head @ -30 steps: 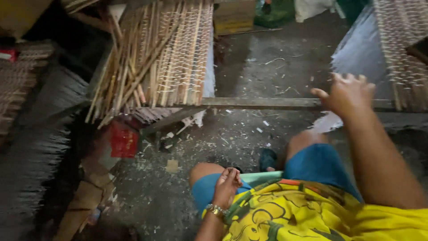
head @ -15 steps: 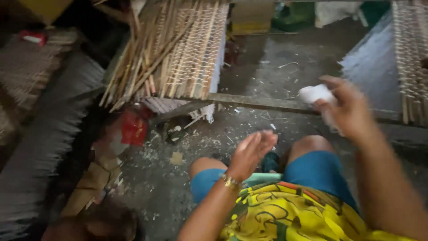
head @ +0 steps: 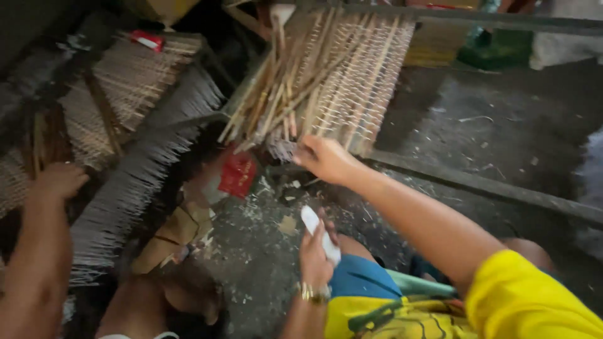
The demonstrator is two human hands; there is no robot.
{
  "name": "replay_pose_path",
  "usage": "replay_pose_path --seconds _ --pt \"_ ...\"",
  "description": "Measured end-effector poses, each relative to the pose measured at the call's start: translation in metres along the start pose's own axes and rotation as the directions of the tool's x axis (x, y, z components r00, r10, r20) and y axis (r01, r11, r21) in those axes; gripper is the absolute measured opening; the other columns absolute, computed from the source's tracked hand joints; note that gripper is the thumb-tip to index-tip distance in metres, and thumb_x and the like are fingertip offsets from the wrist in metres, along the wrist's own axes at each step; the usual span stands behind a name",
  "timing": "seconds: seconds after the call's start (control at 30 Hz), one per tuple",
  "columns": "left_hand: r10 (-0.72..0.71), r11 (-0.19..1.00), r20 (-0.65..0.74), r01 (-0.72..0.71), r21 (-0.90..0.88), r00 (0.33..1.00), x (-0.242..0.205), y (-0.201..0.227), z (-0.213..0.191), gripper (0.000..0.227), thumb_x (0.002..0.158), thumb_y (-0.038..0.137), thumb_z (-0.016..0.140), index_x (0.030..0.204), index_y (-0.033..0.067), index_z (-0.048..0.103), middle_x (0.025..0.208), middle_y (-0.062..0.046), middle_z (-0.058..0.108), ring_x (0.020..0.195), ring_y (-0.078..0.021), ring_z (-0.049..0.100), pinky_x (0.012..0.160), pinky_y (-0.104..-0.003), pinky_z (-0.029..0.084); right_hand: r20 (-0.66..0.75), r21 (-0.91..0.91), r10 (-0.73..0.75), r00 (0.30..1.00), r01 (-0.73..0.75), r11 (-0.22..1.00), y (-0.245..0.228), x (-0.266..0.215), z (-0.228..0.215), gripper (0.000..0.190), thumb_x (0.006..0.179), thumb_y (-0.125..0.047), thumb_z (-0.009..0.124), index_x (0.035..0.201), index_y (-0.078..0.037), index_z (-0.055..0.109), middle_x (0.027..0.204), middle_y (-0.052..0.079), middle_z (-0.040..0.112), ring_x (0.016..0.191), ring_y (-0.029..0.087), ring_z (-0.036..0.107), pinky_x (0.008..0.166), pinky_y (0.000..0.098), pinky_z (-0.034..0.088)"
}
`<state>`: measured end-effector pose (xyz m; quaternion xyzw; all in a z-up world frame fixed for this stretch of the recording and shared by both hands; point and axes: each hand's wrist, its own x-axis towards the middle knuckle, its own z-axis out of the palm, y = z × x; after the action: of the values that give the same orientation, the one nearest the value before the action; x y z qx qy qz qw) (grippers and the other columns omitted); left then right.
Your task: A person is weaving white thread onto a wooden stick by looping and knotting it repeatedly.
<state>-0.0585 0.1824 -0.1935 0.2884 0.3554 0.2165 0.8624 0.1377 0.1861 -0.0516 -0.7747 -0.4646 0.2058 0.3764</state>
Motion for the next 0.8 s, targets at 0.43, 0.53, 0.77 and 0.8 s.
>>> replay_pose_path --seconds 0.43,0.53,0.77,0.8 --pt "-0.084 0.959 -0.123 0.113 0.259 0.989 -0.05 0.025 -0.027 0.054 0.101 0.017 0.057 0.155 0.0181 0.048 0.094 -0.01 0.067 0.057 -0.0139 0.044 0.05 -0.029 0.035 -0.033 0.443 0.581 0.813 -0.509 0.738 -0.091 0.087 0.025 0.082 0.101 -0.013 0.066 0.165 -0.019 0.014 0.08 0.012 0.065 0.065 0.021 0.061 0.058 0.0356 0.056" --pt "-0.028 0.973 -0.086 0.047 0.226 0.996 -0.047 0.024 -0.022 0.054 0.1 0.017 0.057 0.153 0.0164 0.045 0.099 -0.012 0.068 0.058 -0.0136 0.048 0.048 -0.027 0.034 0.066 0.622 0.641 0.765 -0.534 0.573 -0.084 0.073 0.008 0.095 0.101 -0.022 0.071 0.168 -0.017 0.005 0.078 0.005 0.058 0.054 0.011 0.046 0.044 0.0236 0.042" --pt "0.153 0.927 0.068 -0.167 0.336 0.986 -0.069 0.058 0.036 0.055 0.1 0.033 0.045 0.151 0.0137 0.048 0.127 -0.012 0.075 0.056 -0.0129 0.055 0.048 -0.027 0.043 0.167 0.803 0.197 0.966 -0.249 0.541 -0.032 -0.052 -0.032 0.039 0.104 -0.024 0.052 0.137 -0.005 0.058 0.075 -0.001 0.056 0.058 0.007 0.046 0.051 0.0207 0.039" --pt "0.19 0.927 0.118 -0.218 0.306 0.975 -0.069 0.059 0.042 0.053 0.1 0.03 0.049 0.15 0.0134 0.049 0.129 -0.014 0.074 0.052 -0.0124 0.052 0.047 -0.027 0.044 0.077 0.529 -0.025 0.997 -0.019 0.848 -0.016 -0.078 -0.033 0.041 0.103 -0.036 0.052 0.129 -0.006 0.058 0.08 -0.001 0.06 0.073 0.01 0.055 0.073 0.0284 0.048"
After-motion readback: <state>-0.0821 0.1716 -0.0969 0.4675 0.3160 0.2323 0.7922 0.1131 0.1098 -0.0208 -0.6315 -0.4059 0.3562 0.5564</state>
